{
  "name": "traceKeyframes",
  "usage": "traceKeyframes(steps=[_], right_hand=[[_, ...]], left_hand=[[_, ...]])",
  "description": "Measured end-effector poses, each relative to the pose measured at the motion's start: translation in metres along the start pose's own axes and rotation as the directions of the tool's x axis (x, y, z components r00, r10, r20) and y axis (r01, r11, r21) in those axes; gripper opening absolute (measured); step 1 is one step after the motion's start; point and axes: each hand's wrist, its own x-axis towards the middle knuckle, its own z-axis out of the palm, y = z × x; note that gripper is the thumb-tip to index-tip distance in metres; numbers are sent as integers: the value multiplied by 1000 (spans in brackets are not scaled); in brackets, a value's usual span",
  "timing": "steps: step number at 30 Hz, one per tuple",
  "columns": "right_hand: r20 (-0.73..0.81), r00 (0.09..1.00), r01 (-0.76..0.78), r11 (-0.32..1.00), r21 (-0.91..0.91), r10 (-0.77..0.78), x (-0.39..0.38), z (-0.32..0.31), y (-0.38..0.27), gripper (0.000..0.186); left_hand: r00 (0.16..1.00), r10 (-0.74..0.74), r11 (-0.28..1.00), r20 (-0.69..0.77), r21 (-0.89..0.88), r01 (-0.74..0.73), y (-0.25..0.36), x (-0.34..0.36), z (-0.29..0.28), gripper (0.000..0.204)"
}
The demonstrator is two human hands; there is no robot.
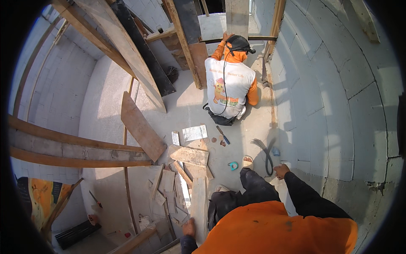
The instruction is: The person saws a piece of wood with a hand saw and then hammers nails into it to join it with another piece of wood.
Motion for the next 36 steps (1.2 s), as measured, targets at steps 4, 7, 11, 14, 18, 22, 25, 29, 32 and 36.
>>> traceKeyframes(steps=[4,7,11,14,18,22,25,29,32,36], right_hand=[[35,998,-70,915,396,61,22,-34,-45,32],[-214,977,58,983,173,-20,23,-35,-72,33],[-110,991,105,971,213,-83,7,-10,-87,34],[-26,999,26,979,200,-22,-7,16,-84,36],[-25,999,-43,980,197,49,-21,41,-65,35],[-81,986,-110,940,324,143,-32,49,-35,27],[-146,975,-107,929,354,168,-36,46,-16,24],[-75,960,-224,898,379,271,-33,34,-7,30],[-88,967,-204,930,305,240,-20,18,-21,30],[-115,988,-46,907,419,103,10,-12,-66,29]], left_hand=[[1000,4,999,12,-35,-3,22,22,9,58],[969,-238,966,-58,-121,230,21,58,20,61],[978,-209,972,16,-110,209,6,111,-1,63],[991,113,992,67,42,-116,0,130,-44,63],[985,169,979,41,105,-172,19,140,-80,65],[998,-35,998,53,-51,38,48,145,-83,65],[996,-75,997,54,-28,77,56,148,-79,65],[993,45,999,105,12,-47,50,155,-74,66],[973,148,989,178,2,-150,43,160,-69,65],[940,255,925,228,225,-306,32,152,-62,57]])
